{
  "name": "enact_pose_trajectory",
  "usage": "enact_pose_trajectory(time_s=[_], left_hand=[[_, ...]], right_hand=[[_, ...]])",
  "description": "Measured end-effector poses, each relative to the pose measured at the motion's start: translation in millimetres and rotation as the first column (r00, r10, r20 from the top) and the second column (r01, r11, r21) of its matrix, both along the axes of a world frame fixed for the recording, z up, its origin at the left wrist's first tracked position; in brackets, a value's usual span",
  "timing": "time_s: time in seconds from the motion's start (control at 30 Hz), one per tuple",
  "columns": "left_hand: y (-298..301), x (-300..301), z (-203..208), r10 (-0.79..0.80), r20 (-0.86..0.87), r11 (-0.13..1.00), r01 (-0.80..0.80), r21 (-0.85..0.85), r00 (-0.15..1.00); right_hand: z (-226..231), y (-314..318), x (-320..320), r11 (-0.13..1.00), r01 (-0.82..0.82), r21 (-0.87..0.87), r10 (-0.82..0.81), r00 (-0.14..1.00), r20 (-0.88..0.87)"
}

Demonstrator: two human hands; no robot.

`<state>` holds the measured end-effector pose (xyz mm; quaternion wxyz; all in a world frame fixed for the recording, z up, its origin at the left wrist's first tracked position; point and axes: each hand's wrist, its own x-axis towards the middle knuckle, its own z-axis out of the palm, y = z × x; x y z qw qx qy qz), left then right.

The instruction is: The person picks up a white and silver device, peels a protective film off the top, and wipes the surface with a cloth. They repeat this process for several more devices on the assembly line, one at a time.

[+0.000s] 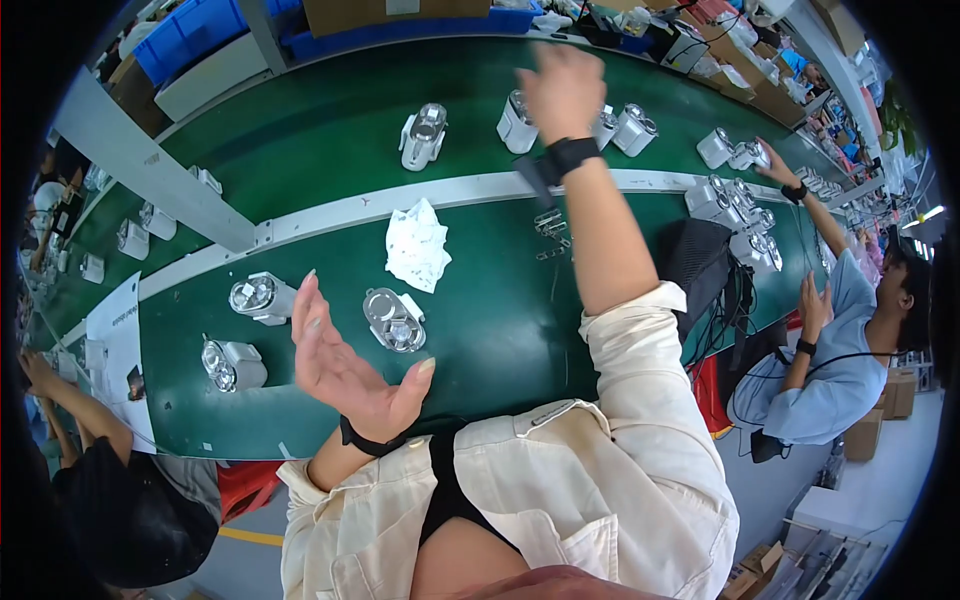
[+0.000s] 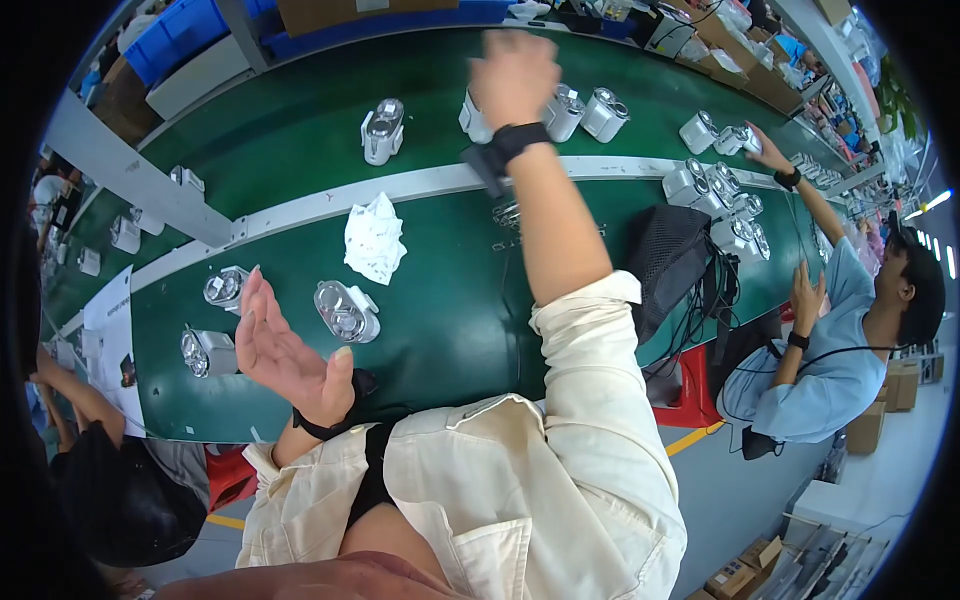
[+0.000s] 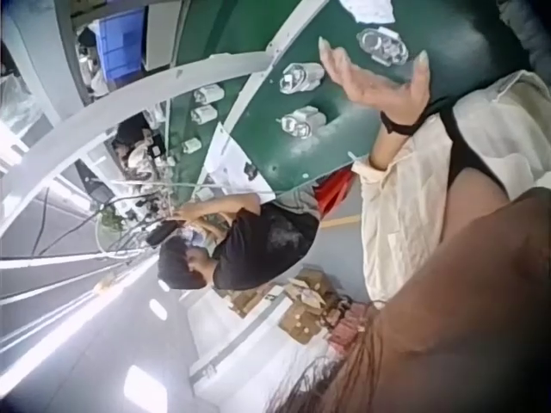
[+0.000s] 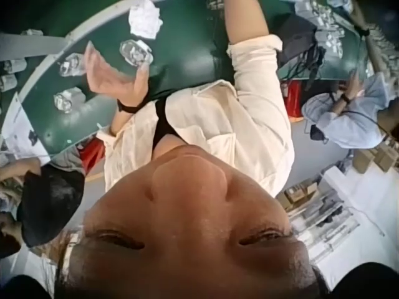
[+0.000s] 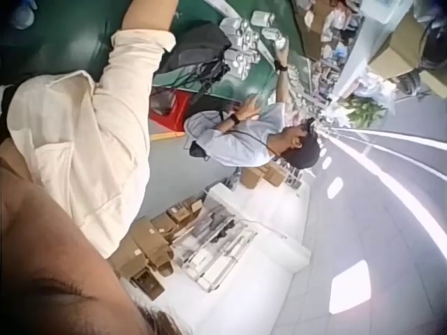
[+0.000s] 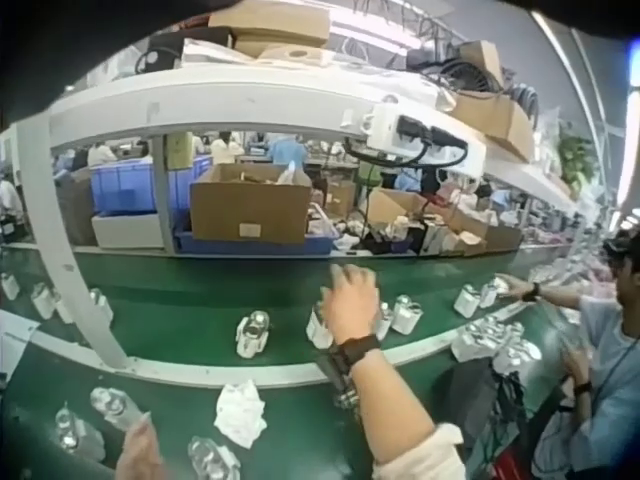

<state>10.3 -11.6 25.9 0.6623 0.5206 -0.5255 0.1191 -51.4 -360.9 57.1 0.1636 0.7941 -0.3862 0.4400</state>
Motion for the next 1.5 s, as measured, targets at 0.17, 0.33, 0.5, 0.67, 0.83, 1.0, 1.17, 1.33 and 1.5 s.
enact_pose_trajectory(time_s=[0.17,0.33,0.5,0.67,0.83,1.0,1.17,1.33,1.5], left_hand=[[-4,0,-2,-0.019,0.003,0.999,0.019,-0.045,1.000],[0,-3,-3,-0.022,0.012,1.000,0.022,-0.014,1.000],[3,-11,3,-0.297,-0.112,0.951,0.305,0.055,0.948],[10,-29,27,-0.636,-0.566,0.637,0.771,-0.002,0.524],[25,-24,19,-0.414,-0.502,0.709,0.615,0.345,0.759],[25,-28,16,-0.039,0.141,0.910,-0.023,0.414,0.989],[21,-32,15,0.017,0.219,0.929,-0.096,0.357,0.975],[19,-34,11,-0.187,0.016,0.902,0.165,0.398,0.982],[16,-34,11,-0.240,-0.015,0.886,0.225,0.406,0.971]], right_hand=[[-38,-60,-63,0.805,0.430,0.408,-0.341,0.899,-0.275],[-23,-52,-96,0.732,0.336,0.593,-0.206,0.939,-0.277],[65,56,-122,0.640,-0.352,0.683,0.400,0.912,0.096],[90,176,-105,-0.132,-0.674,0.727,0.951,0.119,0.284],[76,209,-109,-0.100,-0.762,0.640,0.858,0.260,0.443],[75,224,-117,0.135,-0.825,0.549,0.792,0.423,0.441],[69,233,-112,0.239,-0.837,0.492,0.807,0.453,0.378],[68,212,-112,-0.058,-0.823,0.565,0.736,0.347,0.581],[68,210,-112,0.101,-0.834,0.542,0.821,0.377,0.429]])
